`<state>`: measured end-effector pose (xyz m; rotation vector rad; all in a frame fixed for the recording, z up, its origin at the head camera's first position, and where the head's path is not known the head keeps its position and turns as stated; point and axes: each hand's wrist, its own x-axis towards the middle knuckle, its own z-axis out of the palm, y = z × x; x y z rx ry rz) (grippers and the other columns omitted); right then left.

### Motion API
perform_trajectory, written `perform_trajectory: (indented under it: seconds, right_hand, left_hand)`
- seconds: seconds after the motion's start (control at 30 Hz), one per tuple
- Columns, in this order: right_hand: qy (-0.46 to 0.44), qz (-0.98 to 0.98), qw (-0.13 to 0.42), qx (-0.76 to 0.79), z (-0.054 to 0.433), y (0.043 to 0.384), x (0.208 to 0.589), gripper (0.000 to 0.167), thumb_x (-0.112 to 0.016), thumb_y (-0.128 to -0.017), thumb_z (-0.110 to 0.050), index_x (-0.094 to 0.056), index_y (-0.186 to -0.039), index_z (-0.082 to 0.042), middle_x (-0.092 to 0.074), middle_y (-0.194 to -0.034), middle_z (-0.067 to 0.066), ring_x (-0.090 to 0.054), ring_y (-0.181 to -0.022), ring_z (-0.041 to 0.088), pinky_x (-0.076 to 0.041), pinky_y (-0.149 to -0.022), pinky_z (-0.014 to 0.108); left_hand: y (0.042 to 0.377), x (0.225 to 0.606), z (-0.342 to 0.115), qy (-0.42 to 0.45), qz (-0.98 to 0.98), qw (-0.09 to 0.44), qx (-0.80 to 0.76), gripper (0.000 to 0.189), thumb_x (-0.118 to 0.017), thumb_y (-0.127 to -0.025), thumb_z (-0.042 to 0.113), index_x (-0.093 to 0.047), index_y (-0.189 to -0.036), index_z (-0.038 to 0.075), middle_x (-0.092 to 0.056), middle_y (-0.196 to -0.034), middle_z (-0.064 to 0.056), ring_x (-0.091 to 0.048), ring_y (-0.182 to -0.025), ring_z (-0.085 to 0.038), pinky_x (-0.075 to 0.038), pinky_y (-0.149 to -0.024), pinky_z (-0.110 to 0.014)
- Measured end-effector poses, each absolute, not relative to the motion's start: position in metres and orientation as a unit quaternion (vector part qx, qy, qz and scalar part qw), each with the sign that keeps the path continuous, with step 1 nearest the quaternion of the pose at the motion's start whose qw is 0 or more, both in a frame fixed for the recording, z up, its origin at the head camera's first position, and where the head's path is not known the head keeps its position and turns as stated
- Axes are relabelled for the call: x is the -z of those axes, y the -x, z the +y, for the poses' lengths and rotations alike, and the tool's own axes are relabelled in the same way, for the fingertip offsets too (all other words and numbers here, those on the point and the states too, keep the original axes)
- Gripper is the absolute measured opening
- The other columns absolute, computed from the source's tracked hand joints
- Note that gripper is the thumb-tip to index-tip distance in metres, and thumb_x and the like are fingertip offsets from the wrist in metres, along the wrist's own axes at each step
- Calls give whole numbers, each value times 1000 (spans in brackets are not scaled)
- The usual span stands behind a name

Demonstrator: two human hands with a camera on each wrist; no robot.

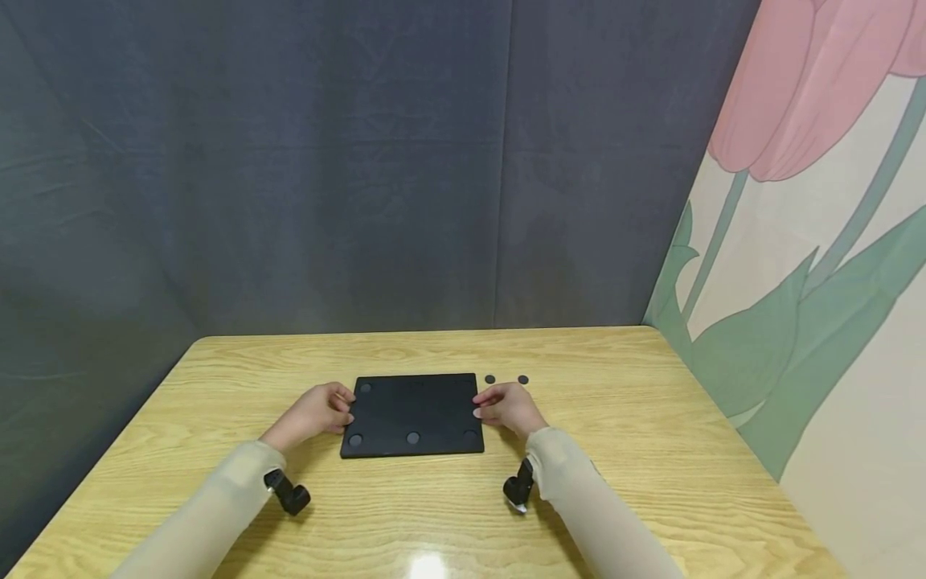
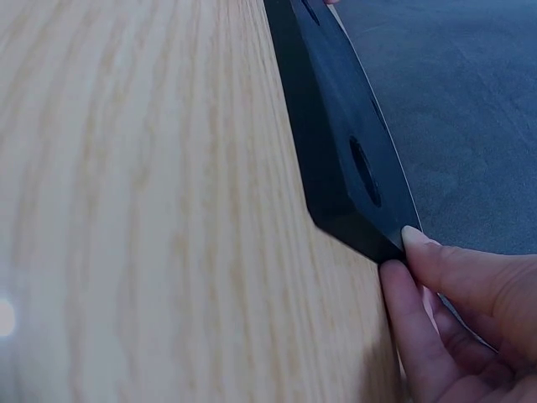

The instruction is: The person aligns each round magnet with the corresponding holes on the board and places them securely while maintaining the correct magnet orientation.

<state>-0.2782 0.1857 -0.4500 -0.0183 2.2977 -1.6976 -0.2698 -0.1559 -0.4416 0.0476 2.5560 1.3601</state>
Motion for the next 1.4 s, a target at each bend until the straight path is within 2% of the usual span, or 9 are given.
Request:
perform_trajectory:
  seconds: [1.07, 1.4]
  right_hand:
    - [-3, 801, 144, 581, 186, 281, 452, 27, -69, -85, 4, -64, -110, 10, -63, -96, 16, -66, -77, 14, -58, -75, 32]
    - [20, 798, 143, 585, 187, 278, 448, 18, -71, -84, 3, -68, -102, 5, -64, -89, 10, -66, -76, 14, -58, -72, 28]
  left_hand:
    - [271, 440, -152, -9, 887, 119, -446, 26, -69, -86, -2, -58, -109, 0, -57, -90, -13, -63, -73, -19, -57, -65, -32]
    - [271, 440, -151, -6, 888, 122, -444, 22, -69, -85, -2, -61, -105, 2, -56, -88, -11, -62, -72, -19, -57, -65, -31]
